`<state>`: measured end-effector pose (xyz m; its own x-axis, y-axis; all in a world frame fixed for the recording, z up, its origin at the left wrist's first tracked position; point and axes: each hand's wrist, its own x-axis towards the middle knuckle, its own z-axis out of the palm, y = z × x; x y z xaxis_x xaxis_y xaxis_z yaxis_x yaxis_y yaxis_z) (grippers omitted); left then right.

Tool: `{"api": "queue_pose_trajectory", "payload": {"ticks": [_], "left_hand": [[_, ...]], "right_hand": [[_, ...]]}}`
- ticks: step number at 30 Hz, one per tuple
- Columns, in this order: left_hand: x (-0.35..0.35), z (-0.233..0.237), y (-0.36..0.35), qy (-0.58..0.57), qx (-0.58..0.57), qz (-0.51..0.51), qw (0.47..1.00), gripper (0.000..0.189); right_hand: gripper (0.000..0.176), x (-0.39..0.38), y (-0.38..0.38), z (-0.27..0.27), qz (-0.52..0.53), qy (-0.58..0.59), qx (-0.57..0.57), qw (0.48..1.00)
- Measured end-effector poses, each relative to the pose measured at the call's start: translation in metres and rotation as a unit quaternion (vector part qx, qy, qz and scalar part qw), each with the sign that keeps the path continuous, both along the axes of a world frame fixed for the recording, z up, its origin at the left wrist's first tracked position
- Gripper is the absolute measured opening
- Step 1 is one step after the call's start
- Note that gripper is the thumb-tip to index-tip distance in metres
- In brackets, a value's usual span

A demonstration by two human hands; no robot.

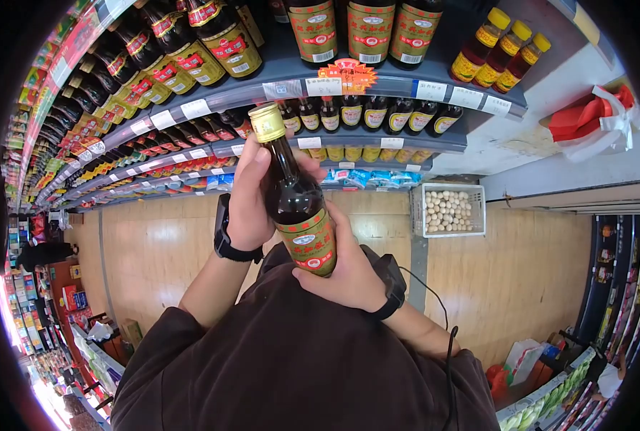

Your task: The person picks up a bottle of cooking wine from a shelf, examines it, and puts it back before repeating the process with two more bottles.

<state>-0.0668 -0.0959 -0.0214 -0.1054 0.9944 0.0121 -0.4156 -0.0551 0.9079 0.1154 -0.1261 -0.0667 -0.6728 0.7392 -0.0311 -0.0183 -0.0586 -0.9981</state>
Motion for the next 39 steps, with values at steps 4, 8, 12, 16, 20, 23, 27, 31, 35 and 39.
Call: {"api": "queue_pose_trajectory", "payload": {"ticks": [4,8,12,16,20,23,27,31,35,39], "left_hand": [[0.004,0.001,-0.002,-0.017,-0.008,0.003,1.0,0.046],[0.006,-0.004,-0.003,-0.016,0.004,0.002,1.0,0.046],[0.002,-0.005,0.0,-0.063,0.036,-0.02,0.997,0.041],[-0.001,-0.017,0.001,-0.13,0.064,-0.053,0.988,0.048],[-0.005,-0.03,0.011,-0.22,0.111,-0.117,0.962,0.046],[-0.003,-0.03,0.013,-0.227,0.105,-0.127,0.96,0.048],[-0.001,-0.021,0.013,-0.165,0.062,-0.093,0.98,0.054],[0.002,-0.018,0.013,-0.149,0.047,-0.086,0.984,0.055],[0.003,0.0,0.005,-0.037,-0.016,-0.046,0.998,0.053],[0.008,0.008,0.001,0.049,-0.084,0.013,0.995,0.05]], "right_hand": [[0.095,0.002,0.002,-0.004,0.009,0.006,0.014,1.0],[0.092,0.004,0.003,-0.002,0.016,-0.002,-0.006,1.0],[0.086,0.006,0.006,-0.002,0.011,0.009,0.012,1.0],[0.073,0.01,0.012,-0.003,0.043,0.106,-0.193,0.974],[0.063,0.011,0.014,0.0,0.057,0.11,-0.18,0.976],[0.056,0.011,0.015,0.002,0.062,0.126,-0.193,0.971],[0.053,0.007,0.009,0.007,0.015,0.076,-0.128,0.989],[0.059,0.002,0.001,0.012,-0.047,0.025,-0.098,0.994],[0.063,0.0,-0.005,0.004,-0.097,-0.02,-0.005,0.995],[0.068,-0.001,-0.007,0.019,-0.097,-0.08,0.019,0.992]]}}
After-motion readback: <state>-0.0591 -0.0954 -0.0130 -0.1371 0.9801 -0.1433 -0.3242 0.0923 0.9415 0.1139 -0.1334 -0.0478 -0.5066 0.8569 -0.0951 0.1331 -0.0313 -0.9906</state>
